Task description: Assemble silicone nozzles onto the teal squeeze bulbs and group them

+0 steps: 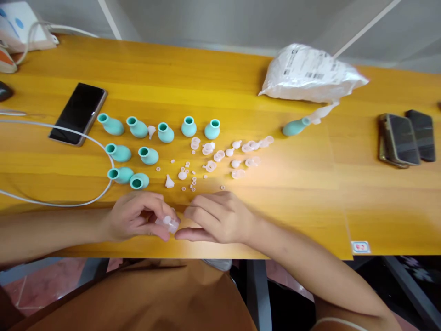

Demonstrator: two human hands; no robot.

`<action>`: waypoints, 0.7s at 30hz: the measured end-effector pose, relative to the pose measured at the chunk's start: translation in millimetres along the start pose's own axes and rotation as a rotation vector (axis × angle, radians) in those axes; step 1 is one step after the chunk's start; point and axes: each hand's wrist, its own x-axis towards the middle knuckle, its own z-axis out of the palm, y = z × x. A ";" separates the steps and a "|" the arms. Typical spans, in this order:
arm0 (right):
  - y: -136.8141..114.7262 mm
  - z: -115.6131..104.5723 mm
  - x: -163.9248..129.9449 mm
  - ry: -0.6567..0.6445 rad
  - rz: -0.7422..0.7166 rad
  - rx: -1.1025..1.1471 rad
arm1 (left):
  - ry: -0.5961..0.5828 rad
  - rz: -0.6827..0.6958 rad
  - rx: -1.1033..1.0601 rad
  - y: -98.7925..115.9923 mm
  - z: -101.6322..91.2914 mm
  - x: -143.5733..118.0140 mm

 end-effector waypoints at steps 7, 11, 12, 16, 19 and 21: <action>-3.0 0.0 1.6 0.016 -0.055 0.036 | -0.004 0.058 -0.116 -0.5 2.6 -2.9; -3.6 0.6 2.2 0.035 -0.069 0.035 | 0.005 0.052 -0.060 -0.2 3.1 -3.8; -3.7 0.9 2.2 0.034 -0.074 0.028 | 0.006 0.055 -0.046 -0.3 3.2 -4.0; -3.5 1.5 2.2 0.005 -0.108 -0.002 | 0.006 0.077 -0.006 -2.3 3.8 -4.6; -2.8 1.4 2.0 0.010 -0.129 -0.013 | -0.003 0.083 0.006 -3.3 5.1 -4.6; -2.5 1.4 2.3 0.011 -0.125 -0.011 | -0.021 0.082 -0.003 -3.0 6.2 -4.5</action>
